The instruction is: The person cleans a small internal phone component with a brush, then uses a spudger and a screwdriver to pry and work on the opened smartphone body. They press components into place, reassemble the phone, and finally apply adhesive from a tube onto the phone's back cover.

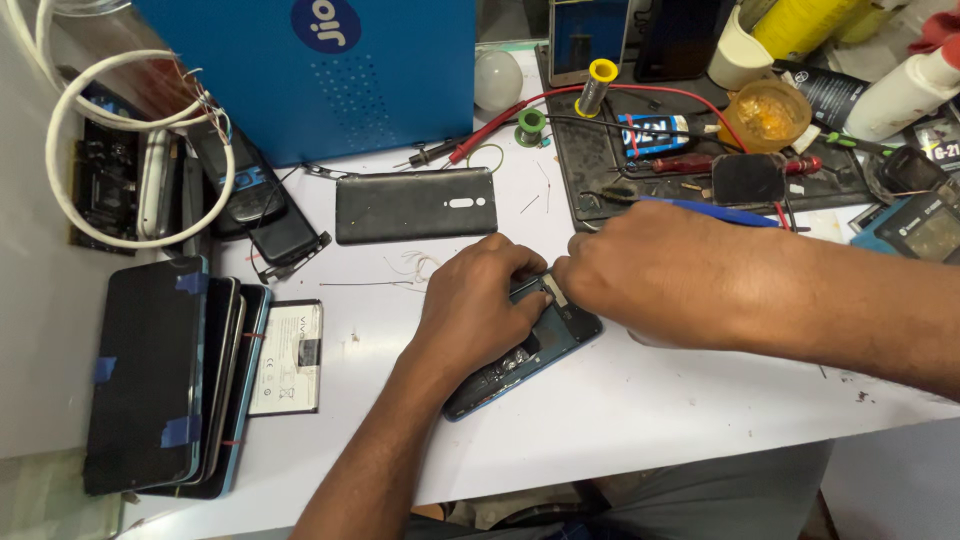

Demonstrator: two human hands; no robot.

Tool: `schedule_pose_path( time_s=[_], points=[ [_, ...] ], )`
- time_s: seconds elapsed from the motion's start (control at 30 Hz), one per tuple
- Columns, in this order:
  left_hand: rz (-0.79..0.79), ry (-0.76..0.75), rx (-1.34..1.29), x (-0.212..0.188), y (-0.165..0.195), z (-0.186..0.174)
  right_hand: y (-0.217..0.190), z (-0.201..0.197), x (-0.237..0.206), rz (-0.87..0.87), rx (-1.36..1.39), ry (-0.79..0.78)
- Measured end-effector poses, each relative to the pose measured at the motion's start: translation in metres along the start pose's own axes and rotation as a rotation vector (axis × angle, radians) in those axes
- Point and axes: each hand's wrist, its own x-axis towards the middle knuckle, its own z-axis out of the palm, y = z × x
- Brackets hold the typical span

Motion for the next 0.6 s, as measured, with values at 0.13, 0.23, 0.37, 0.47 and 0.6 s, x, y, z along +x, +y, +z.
schedule_pose_path(
  time_s=[0.13, 0.23, 0.37, 0.47, 0.6],
  points=[
    [-0.014, -0.011, -0.008, 0.0026, 0.0011, -0.0005, -0.0003, -0.0059, 0.0036, 0.081, -0.068, -0.244],
    [-0.021, -0.02, -0.008, 0.004, 0.0019, -0.0005, 0.0007, -0.0096, 0.0055, 0.078, -0.036, -0.247],
    [-0.024, -0.026, -0.005, 0.006, 0.0022, -0.0011, 0.0029, -0.007, 0.0064, 0.09, -0.045, -0.234],
    [-0.011, -0.014, -0.013, 0.0059, 0.0011, -0.0014, 0.0056, -0.0035, 0.0041, 0.046, -0.016, -0.143],
    [0.0, -0.004, -0.016, 0.0068, -0.0002, -0.0005, 0.0061, -0.0031, 0.0039, -0.003, -0.005, -0.068]
  ],
)
